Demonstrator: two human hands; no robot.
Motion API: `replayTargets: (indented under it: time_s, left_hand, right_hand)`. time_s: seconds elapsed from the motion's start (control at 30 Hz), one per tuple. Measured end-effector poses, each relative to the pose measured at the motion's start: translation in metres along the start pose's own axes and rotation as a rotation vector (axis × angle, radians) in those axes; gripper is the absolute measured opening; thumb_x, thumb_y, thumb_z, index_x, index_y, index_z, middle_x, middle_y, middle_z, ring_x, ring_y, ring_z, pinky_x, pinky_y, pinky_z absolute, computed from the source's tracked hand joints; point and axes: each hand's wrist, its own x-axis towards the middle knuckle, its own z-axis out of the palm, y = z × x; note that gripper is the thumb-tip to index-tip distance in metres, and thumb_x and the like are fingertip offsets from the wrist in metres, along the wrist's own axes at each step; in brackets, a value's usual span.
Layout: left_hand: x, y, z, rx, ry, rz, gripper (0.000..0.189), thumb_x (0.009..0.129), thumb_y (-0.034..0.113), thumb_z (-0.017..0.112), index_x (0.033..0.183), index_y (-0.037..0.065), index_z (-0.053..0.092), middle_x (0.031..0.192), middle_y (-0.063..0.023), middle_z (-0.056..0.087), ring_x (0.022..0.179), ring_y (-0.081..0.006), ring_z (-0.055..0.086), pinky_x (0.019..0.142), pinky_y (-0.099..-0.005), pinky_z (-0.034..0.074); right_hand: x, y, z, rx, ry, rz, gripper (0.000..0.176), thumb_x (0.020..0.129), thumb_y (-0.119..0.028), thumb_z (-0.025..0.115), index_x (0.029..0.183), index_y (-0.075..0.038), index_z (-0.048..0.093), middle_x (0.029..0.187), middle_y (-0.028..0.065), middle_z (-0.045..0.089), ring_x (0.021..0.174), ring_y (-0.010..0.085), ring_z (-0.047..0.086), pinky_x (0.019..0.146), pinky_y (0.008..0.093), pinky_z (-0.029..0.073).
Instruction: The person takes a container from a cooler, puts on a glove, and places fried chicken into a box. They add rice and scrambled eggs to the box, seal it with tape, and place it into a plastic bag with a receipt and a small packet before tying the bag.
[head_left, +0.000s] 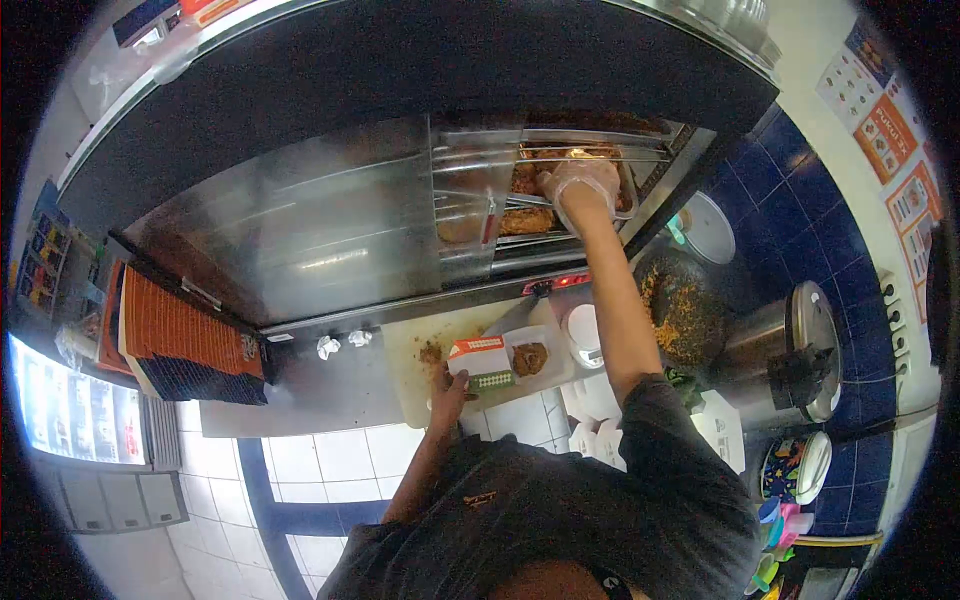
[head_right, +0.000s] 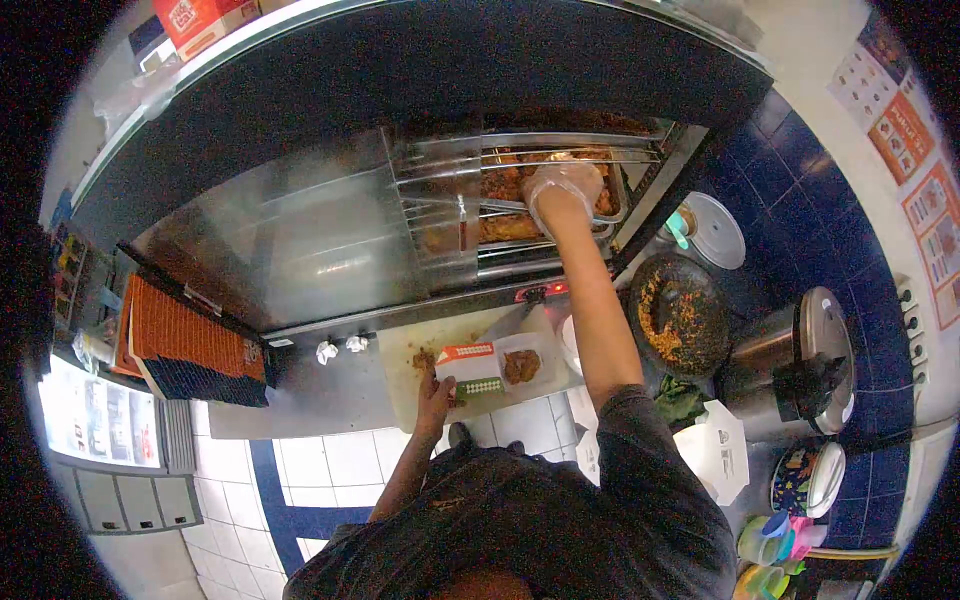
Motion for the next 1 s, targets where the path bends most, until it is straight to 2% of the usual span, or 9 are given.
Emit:
replayTargets:
  time_s: [0.07, 0.13, 0.4, 0.47, 0.53, 0.57, 0.67, 0.9, 1.0]
  left_hand:
    - [-0.002, -0.003, -0.002, 0.031, 0.019, -0.033, 0.052, 0.093, 0.018, 0.058, 0.141, 0.010, 0.039, 0.105, -0.0072, 0.057, 0.092, -0.0182, 0.060, 0.065, -0.0346, 0.059]
    - [-0.003, 0.001, 0.000, 0.029, 0.003, -0.029, 0.051, 0.093, 0.018, 0.058, 0.140, 0.010, 0.039, 0.105, -0.0071, 0.058, 0.092, -0.0181, 0.060, 0.065, -0.0347, 0.059]
    - [-0.002, 0.017, 0.001, 0.091, 0.034, -0.138, 0.049, 0.093, 0.017, 0.057, 0.139, 0.009, 0.041, 0.112, -0.0078, 0.059, 0.098, -0.0189, 0.060, 0.075, -0.0353, 0.056]
    - [-0.002, 0.018, 0.000, 0.109, 0.012, -0.152, 0.053, 0.092, 0.015, 0.057, 0.141, 0.009, 0.039, 0.119, -0.0100, 0.058, 0.104, -0.0204, 0.058, 0.080, -0.0352, 0.053]
    - [0.009, -0.009, -0.009, 0.121, -0.002, -0.027, 0.056, 0.092, 0.014, 0.057, 0.144, 0.008, 0.037, 0.125, -0.0114, 0.056, 0.107, -0.0211, 0.057, 0.081, -0.0352, 0.053]
    - [0.015, -0.017, -0.013, 0.133, -0.011, 0.086, 0.059, 0.092, 0.013, 0.057, 0.146, 0.008, 0.034, 0.131, -0.0128, 0.053, 0.110, -0.0218, 0.055, 0.082, -0.0352, 0.052]
    - [0.005, 0.000, -0.006, 0.000, -0.043, 0.003, 0.066, 0.092, 0.011, 0.056, 0.151, 0.006, 0.027, 0.140, -0.0144, 0.046, 0.115, -0.0221, 0.052, 0.085, -0.0349, 0.051]
    - [0.006, 0.007, -0.005, 0.222, -0.009, -0.084, 0.072, 0.091, 0.012, 0.058, 0.153, 0.008, 0.022, 0.139, -0.0141, 0.046, 0.095, -0.0176, 0.059, 0.074, -0.0323, 0.052]
    - [0.010, -0.002, -0.013, 0.226, -0.056, -0.014, 0.055, 0.095, 0.016, 0.057, 0.144, 0.004, 0.036, 0.134, -0.0148, 0.050, 0.101, -0.0200, 0.057, 0.070, -0.0355, 0.054]
  right_hand:
    - [0.012, -0.001, 0.008, -0.031, -0.044, -0.008, 0.047, 0.084, -0.052, 0.062, 0.098, -0.010, 0.075, 0.100, 0.0133, 0.072, 0.096, 0.0288, 0.070, 0.082, 0.0403, 0.054]
    - [0.022, 0.003, 0.032, -0.083, 0.200, -0.097, 0.046, 0.081, -0.052, 0.064, 0.098, -0.011, 0.075, 0.098, 0.0121, 0.073, 0.094, 0.0297, 0.070, 0.080, 0.0413, 0.054]
    - [0.007, -0.002, 0.003, 0.002, 0.075, 0.068, 0.042, 0.076, -0.049, 0.068, 0.091, -0.011, 0.077, 0.091, 0.0119, 0.073, 0.087, 0.0307, 0.070, 0.078, 0.0432, 0.053]
    - [0.007, 0.003, 0.014, 0.036, 0.151, 0.055, 0.042, 0.075, -0.050, 0.069, 0.090, -0.011, 0.077, 0.093, 0.0133, 0.073, 0.087, 0.0312, 0.070, 0.078, 0.0425, 0.053]
    - [0.001, 0.004, 0.020, 0.173, 0.059, 0.195, 0.042, 0.076, -0.054, 0.067, 0.092, -0.017, 0.078, 0.105, 0.0089, 0.071, 0.105, 0.0273, 0.063, 0.089, 0.0398, 0.045]
    - [0.002, 0.004, 0.034, 0.125, 0.226, 0.260, 0.044, 0.072, -0.054, 0.070, 0.091, -0.015, 0.078, 0.102, 0.0111, 0.071, 0.105, 0.0272, 0.062, 0.092, 0.0382, 0.043]
    - [-0.021, -0.001, 0.001, 0.348, 0.191, 0.262, 0.046, 0.069, -0.050, 0.073, 0.095, -0.013, 0.077, 0.101, 0.0132, 0.071, 0.101, 0.0280, 0.063, 0.091, 0.0379, 0.044]
    - [-0.060, 0.032, 0.042, 0.652, 0.539, 0.132, 0.052, 0.061, -0.036, 0.079, 0.107, -0.013, 0.070, 0.087, 0.0141, 0.065, 0.092, 0.0324, 0.060, 0.087, 0.0456, 0.044]
    - [-0.091, 0.061, 0.043, 0.801, 0.695, 0.059, 0.056, 0.060, -0.033, 0.078, 0.113, -0.019, 0.068, 0.087, 0.0146, 0.065, 0.089, 0.0326, 0.061, 0.083, 0.0460, 0.046]
